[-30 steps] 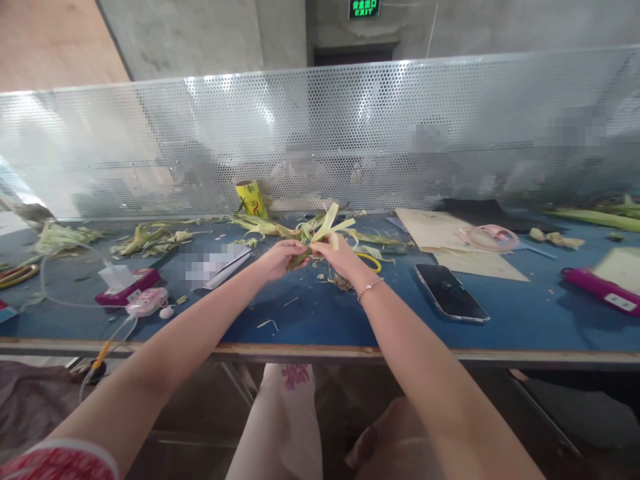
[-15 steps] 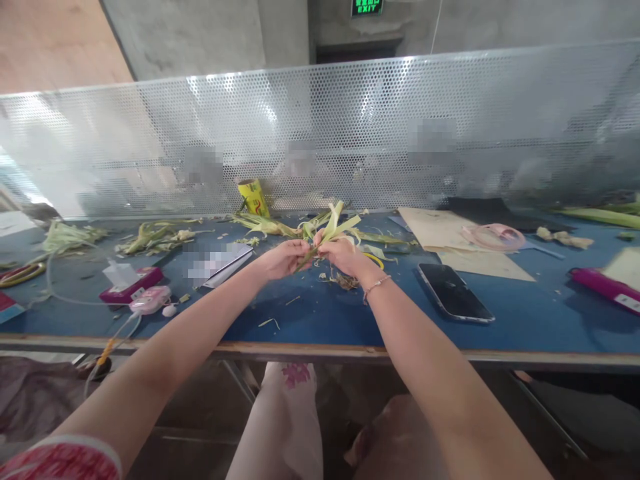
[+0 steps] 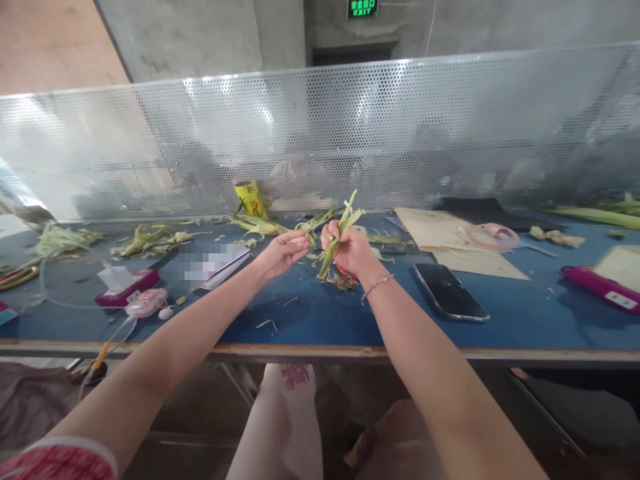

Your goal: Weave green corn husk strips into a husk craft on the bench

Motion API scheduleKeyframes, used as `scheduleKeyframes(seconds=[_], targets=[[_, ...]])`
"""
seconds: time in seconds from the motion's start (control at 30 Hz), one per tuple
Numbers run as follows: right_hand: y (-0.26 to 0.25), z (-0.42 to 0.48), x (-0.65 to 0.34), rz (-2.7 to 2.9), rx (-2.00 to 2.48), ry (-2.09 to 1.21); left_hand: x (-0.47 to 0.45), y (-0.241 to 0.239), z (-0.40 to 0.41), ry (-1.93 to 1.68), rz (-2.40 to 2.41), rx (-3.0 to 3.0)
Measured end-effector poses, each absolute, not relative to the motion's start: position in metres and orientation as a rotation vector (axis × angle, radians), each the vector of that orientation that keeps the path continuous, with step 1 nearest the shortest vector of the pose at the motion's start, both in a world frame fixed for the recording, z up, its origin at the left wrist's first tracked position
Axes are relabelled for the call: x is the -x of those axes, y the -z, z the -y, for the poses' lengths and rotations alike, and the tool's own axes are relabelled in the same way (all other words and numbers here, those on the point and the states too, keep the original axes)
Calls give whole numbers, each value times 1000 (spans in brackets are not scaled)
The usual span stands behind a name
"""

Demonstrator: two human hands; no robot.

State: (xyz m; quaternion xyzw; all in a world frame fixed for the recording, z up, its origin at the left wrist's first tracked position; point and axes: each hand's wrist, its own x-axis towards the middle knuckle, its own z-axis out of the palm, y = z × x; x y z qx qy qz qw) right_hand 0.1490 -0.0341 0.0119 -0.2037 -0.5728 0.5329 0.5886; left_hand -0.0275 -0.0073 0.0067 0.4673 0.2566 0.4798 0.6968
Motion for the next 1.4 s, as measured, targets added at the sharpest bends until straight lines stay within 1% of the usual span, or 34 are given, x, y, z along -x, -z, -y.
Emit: scheduleKeyframes(seconds=[0.27, 0.47, 0.83, 1.0, 1.17, 1.27, 1.4], targets=[[-10, 32, -150, 1352, 494, -1257, 27, -10, 5, -1065, -722, -1032], [-9, 32, -150, 1343, 478, -1265, 26, -8, 6, -1188, -659, -1173], [-9, 32, -150, 1369, 528, -1224, 23, -7, 6, -1227, -570, -1114], [-9, 33, -148, 1339, 510, -1213, 24, -6, 7, -1102, -565, -1104], [-2, 28, -144, 1362, 547, -1168, 27, -4, 8, -818, -602, -1189], [2, 25, -143, 1415, 595, -1178, 26, 1, 9, -763, -595, -1260], [3, 26, -142, 1463, 653, -1269, 26, 6, 9, -711, -518, -1278]])
